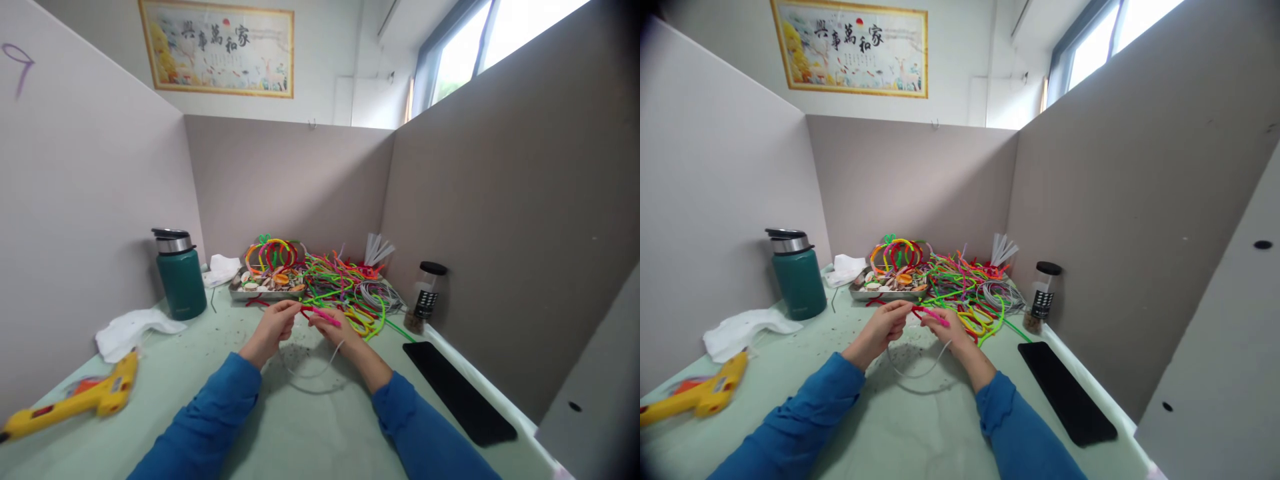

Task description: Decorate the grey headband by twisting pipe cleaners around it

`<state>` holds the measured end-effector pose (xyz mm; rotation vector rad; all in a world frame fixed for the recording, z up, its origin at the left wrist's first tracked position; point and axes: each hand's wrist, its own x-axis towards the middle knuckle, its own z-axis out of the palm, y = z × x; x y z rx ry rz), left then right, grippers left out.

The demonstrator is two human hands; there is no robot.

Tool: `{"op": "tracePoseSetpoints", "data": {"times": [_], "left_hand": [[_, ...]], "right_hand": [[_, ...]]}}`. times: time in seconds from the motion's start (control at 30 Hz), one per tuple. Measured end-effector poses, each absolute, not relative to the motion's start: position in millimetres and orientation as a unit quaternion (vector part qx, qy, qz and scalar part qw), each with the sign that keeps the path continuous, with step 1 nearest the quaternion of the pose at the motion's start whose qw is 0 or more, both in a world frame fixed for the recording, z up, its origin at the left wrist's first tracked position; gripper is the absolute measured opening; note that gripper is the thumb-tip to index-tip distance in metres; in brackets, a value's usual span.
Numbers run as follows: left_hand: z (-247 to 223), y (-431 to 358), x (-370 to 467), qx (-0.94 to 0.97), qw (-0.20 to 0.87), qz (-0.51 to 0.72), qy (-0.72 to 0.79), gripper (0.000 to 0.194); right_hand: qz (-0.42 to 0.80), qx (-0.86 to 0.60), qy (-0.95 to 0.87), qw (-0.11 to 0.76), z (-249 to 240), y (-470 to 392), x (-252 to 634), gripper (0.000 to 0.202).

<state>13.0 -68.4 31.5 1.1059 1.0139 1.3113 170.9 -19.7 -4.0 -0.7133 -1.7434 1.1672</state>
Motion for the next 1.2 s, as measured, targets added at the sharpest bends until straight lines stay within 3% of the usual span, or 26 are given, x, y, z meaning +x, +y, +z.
{"op": "tracePoseSetpoints", "data": {"times": [0.4, 0.97, 1.2], "left_hand": [[25, -66, 11, 0.499, 0.511, 0.537, 0.449, 0.04], [21, -62, 8, 0.477, 0.483, 0.554, 0.483, 0.038], [15, -59, 5, 0.471, 0.532, 0.564, 0.421, 0.039]], "right_hand": [[0.454, -0.342, -0.714, 0.41, -2, -25, 166, 0.013], [0.502, -0.351, -0.691, 0.385, -10, -25, 159, 0.026], [0.566, -0.303, -0.692, 0.33, -5, -33, 160, 0.03]]}}
